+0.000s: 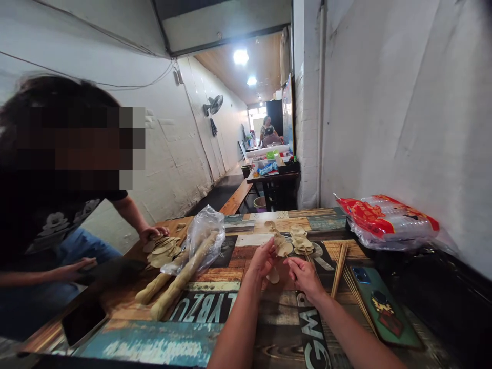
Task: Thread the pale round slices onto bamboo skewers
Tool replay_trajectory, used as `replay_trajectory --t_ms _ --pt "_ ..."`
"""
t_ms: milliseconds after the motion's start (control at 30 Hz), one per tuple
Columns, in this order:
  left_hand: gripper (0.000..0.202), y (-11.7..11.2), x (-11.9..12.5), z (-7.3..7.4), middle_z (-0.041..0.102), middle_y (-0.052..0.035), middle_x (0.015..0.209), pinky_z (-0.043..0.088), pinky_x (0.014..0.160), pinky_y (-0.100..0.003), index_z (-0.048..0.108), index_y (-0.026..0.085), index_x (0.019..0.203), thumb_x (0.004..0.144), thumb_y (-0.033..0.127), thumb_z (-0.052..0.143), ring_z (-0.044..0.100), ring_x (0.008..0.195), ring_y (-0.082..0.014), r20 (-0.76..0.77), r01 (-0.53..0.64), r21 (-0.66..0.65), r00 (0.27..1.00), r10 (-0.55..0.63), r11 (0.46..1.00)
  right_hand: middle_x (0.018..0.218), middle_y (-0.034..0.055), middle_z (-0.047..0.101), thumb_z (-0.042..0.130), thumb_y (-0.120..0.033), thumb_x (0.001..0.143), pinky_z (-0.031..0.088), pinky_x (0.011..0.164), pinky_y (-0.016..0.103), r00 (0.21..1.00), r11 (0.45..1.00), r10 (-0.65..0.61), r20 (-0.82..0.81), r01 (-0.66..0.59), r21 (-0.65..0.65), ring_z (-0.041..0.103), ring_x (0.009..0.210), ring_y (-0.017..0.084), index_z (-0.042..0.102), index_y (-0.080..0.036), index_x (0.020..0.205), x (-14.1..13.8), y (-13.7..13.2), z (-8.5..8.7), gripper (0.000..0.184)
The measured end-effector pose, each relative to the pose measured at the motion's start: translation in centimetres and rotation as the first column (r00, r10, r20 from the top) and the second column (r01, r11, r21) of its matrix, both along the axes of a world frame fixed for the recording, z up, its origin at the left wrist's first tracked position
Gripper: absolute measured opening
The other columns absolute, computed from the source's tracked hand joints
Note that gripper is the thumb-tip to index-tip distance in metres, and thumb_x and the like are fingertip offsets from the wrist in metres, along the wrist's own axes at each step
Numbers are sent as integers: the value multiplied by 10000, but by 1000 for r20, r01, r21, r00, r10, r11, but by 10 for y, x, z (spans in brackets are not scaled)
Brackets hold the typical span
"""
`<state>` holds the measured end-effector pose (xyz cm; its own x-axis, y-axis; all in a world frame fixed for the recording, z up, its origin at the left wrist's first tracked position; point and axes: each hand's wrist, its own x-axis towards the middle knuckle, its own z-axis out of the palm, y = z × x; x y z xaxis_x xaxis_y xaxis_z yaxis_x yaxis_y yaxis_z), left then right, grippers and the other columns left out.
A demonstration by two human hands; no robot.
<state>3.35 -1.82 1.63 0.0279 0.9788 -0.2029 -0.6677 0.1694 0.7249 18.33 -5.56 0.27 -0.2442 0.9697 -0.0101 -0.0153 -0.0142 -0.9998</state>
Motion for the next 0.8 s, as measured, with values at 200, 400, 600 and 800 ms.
replay_trajectory --t_ms 200,400,600,800 --pt "387 -7 22 -1 683 -52 743 517 595 -275 642 121 785 596 382 857 651 653 -171 -51 7 6 999 -6 1000 410 -76 421 517 -547 753 189 378 213 998 996 -29 56 24 82 284 354 71 653 -166 766 -2 5 -8 405" --pt "416 -7 31 -10 688 -75 752 502 586 -265 667 113 787 543 369 887 662 671 -186 -48 37 -15 998 -38 999 406 -63 406 457 -500 820 239 416 221 989 981 -103 103 84 177 317 374 82 557 -196 596 -2 9 -17 391" --pt "442 -5 37 -17 644 -59 615 457 528 -248 630 101 668 477 386 907 615 549 -157 -105 3 -4 995 -3 1000 415 -54 426 449 -431 845 288 459 230 975 968 -145 170 104 230 386 404 101 554 -195 587 0 6 -12 365" --pt "506 -6 31 -9 692 -91 738 501 588 -282 684 96 816 545 487 857 640 606 -168 -139 -41 -24 990 38 999 415 -53 431 431 -419 863 279 461 228 978 966 -142 154 103 236 387 404 102 579 -188 603 2 6 -11 378"
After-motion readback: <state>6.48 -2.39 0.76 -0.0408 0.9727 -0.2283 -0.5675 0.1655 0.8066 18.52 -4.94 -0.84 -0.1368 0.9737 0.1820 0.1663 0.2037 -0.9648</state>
